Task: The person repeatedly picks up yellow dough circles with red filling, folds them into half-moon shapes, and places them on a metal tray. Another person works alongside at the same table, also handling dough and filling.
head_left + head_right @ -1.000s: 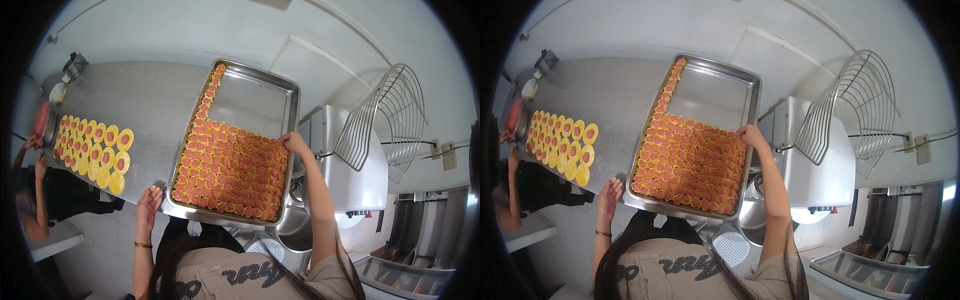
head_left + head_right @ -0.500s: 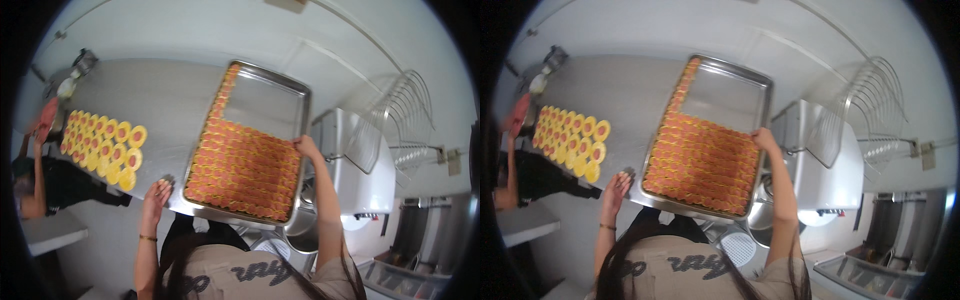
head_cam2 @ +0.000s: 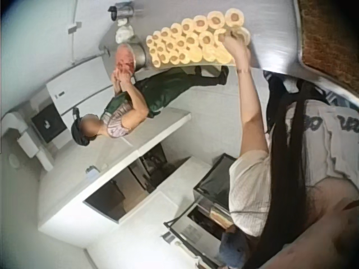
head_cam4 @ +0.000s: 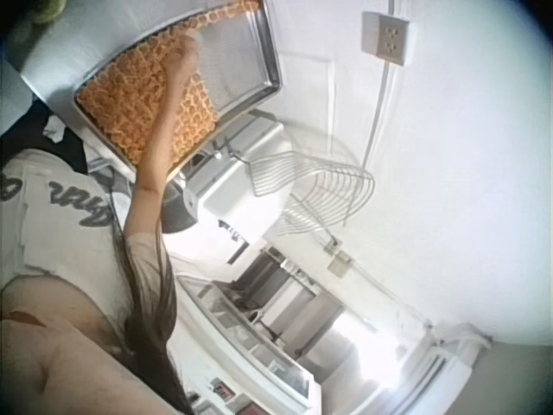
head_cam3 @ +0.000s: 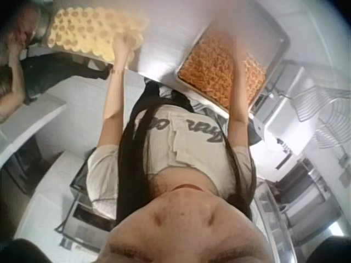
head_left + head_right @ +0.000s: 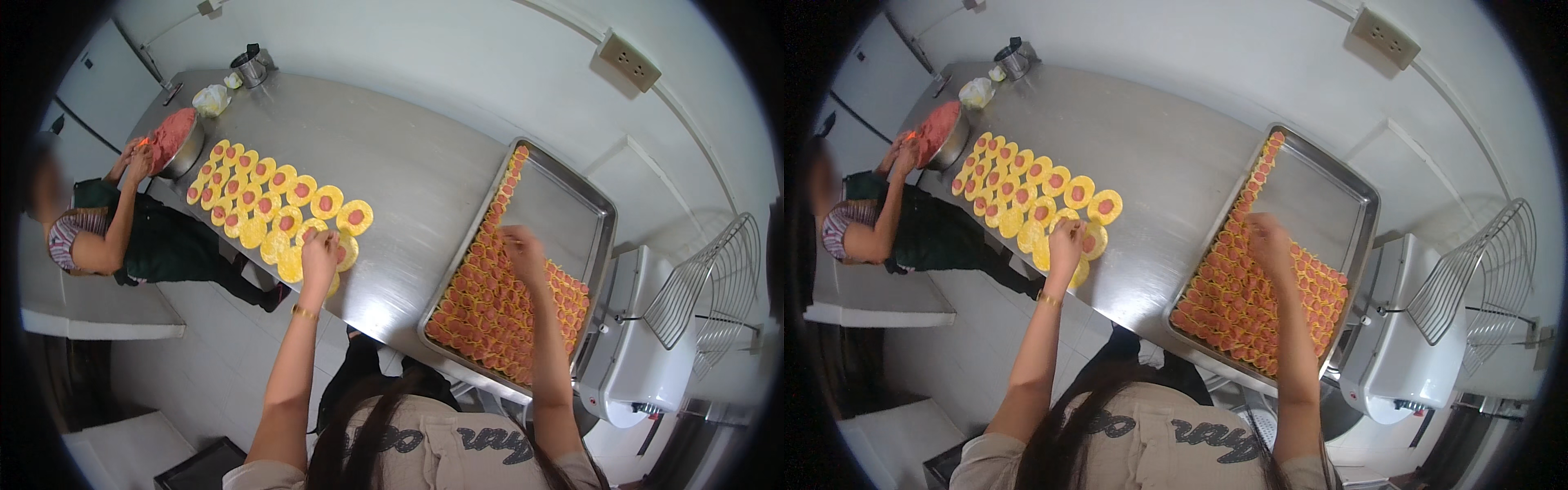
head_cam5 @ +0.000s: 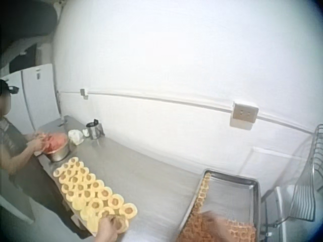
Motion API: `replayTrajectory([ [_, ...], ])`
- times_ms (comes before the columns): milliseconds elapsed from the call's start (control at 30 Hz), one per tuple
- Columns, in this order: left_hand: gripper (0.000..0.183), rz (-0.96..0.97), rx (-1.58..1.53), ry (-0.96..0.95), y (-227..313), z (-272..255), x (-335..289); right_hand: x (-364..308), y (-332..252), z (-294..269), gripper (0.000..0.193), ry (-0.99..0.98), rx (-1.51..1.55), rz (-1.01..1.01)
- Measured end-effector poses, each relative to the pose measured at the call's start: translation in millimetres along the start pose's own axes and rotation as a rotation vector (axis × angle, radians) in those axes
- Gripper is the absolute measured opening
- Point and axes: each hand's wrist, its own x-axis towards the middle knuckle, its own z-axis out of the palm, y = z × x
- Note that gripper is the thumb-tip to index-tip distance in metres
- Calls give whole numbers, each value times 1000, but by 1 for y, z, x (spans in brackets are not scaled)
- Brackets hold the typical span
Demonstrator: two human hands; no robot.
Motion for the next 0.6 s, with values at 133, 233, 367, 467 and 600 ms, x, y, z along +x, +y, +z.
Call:
replayTrajectory([
  [133, 17, -26, 198, -119, -12, 10, 54, 21, -73, 133, 20, -129, 108, 112],
  [233, 21, -90, 300, -189, -12, 20, 62, 37, -98, 201, 19, -102, -10, 162],
  [367, 21, -26, 254, -191, -16, 24, 62, 48, -106, 260, 19, 68, -215, 129],
  [467, 13, 38, 140, -218, -23, 24, 66, 52, -107, 279, 17, 96, -240, 167],
  [600, 15, 50, -192, -353, -25, 25, 64, 43, -103, 265, 13, 61, 219, 481],
])
